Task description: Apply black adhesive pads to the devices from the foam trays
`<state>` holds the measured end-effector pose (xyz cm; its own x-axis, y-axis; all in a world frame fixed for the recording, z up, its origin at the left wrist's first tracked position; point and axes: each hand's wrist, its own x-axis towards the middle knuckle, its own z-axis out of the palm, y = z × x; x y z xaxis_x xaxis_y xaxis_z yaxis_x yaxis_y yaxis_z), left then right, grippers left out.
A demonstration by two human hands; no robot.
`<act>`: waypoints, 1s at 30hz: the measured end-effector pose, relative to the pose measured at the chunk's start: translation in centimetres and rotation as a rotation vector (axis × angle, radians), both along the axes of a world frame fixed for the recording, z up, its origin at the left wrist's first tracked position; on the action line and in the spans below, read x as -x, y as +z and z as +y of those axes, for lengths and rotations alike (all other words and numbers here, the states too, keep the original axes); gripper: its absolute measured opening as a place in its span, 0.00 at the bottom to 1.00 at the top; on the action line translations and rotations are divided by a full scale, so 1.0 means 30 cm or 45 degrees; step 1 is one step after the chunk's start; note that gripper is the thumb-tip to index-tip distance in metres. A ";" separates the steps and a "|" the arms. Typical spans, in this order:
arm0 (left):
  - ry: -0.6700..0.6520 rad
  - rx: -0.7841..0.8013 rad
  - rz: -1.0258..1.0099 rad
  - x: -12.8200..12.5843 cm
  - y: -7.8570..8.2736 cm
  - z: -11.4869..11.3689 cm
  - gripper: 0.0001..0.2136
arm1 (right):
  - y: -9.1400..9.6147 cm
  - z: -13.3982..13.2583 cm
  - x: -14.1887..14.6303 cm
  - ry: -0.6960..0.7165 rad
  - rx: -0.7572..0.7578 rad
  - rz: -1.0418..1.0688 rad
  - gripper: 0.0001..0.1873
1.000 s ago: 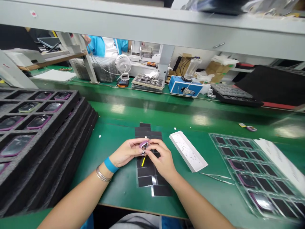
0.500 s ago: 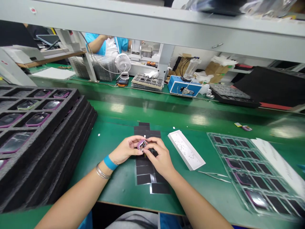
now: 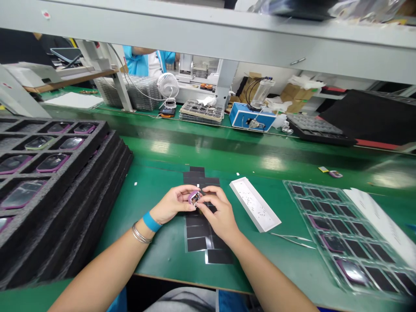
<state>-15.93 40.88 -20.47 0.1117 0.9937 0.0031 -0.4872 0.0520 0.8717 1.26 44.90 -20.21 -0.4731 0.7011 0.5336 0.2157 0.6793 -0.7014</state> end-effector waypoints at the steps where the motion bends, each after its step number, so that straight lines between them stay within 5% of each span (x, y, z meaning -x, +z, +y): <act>1: 0.001 0.003 -0.006 0.000 -0.002 0.000 0.22 | 0.000 0.001 -0.001 0.002 0.005 -0.009 0.02; 30: 0.019 0.014 -0.038 -0.007 0.003 0.000 0.23 | -0.008 -0.010 0.008 -0.087 -0.180 0.084 0.05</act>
